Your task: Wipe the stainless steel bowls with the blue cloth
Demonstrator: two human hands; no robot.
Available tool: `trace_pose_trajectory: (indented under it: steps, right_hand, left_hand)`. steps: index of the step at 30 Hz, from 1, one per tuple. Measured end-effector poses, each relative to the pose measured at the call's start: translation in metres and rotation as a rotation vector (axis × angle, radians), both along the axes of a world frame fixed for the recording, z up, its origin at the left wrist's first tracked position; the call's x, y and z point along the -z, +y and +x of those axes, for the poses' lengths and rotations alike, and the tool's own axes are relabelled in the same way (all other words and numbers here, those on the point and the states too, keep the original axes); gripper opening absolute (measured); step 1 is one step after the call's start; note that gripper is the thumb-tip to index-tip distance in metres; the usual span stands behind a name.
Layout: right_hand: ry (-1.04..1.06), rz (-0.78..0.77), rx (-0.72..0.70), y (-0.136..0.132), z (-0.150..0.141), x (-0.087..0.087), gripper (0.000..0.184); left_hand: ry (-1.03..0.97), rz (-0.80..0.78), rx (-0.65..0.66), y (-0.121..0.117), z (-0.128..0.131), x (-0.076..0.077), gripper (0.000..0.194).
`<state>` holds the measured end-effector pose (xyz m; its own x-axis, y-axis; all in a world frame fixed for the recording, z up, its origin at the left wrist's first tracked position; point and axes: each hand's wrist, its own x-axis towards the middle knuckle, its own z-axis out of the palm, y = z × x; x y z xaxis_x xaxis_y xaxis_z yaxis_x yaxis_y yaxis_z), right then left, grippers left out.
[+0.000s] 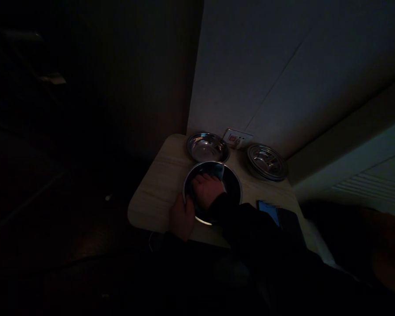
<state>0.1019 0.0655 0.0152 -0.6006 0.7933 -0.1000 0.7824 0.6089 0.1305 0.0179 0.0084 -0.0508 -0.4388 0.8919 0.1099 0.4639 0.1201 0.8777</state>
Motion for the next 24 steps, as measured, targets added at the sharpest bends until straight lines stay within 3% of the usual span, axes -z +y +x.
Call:
trace_pose_trajectory:
  steps: [6, 15, 24]
  right_hand:
    - [-0.097, -0.133, -0.049, -0.022, 0.039, -0.002, 0.025]
    - [-0.023, -0.052, 0.007, -0.009, 0.005, -0.004, 0.029]
    - [-0.136, -0.202, 0.006, -0.023, 0.047, -0.009, 0.028]
  left_hand:
    - [-0.004, -0.028, -0.003, -0.003, 0.004, -0.003, 0.023]
    - [-0.001, 0.001, 0.025, -0.003, 0.002, 0.0, 0.021]
    - [-0.03, 0.01, 0.033, -0.003, 0.004, 0.001, 0.022]
